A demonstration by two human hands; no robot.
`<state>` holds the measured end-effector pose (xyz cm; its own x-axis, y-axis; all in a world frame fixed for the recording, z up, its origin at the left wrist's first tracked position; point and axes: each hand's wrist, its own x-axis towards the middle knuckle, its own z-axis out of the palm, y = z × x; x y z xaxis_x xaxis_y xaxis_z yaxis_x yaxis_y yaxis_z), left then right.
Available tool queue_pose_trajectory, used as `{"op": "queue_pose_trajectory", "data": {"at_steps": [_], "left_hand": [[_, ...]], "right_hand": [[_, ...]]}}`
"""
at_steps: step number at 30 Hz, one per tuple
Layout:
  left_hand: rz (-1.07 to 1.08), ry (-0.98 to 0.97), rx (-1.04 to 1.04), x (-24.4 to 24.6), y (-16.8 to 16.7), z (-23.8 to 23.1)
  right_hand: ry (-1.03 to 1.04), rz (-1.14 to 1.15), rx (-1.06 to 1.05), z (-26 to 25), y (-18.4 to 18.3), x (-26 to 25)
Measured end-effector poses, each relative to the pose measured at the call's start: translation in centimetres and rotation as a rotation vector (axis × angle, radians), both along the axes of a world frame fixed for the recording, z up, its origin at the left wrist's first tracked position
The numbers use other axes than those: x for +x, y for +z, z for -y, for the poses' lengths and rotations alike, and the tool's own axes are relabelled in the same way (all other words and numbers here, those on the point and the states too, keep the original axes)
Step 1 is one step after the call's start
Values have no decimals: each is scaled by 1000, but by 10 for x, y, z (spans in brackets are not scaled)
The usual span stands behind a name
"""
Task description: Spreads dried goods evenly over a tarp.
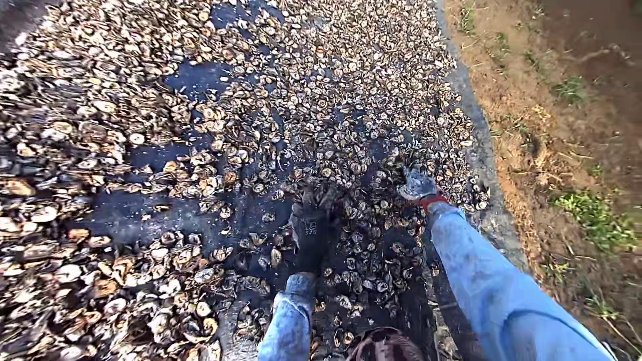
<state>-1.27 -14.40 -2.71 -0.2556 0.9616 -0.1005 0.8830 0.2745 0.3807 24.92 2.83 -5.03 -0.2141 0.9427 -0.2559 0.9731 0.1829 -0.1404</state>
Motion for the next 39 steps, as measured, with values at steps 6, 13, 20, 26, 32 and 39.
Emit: {"op": "queue_pose_trajectory", "data": {"at_steps": [6, 13, 20, 26, 32, 39], "left_hand": [[259, -416, -20, 76, -9, -60], [82, -486, -5, 151, -36, -73], [294, -858, -414, 233, 5, -14], [418, -633, -143, 218, -16, -81], [7, -677, 203, 196, -48, -119], [-163, -738, 216, 184, -58, -149]], "right_hand": [[-233, -60, -145, 131, 11, 93], [-296, -116, -182, 120, 16, 118], [-483, -82, -6, 223, -21, 176], [-786, -481, 41, 148, 16, 199], [-602, -496, -30, 100, 8, 164], [-245, -175, 173, 16, -46, 148]]}}
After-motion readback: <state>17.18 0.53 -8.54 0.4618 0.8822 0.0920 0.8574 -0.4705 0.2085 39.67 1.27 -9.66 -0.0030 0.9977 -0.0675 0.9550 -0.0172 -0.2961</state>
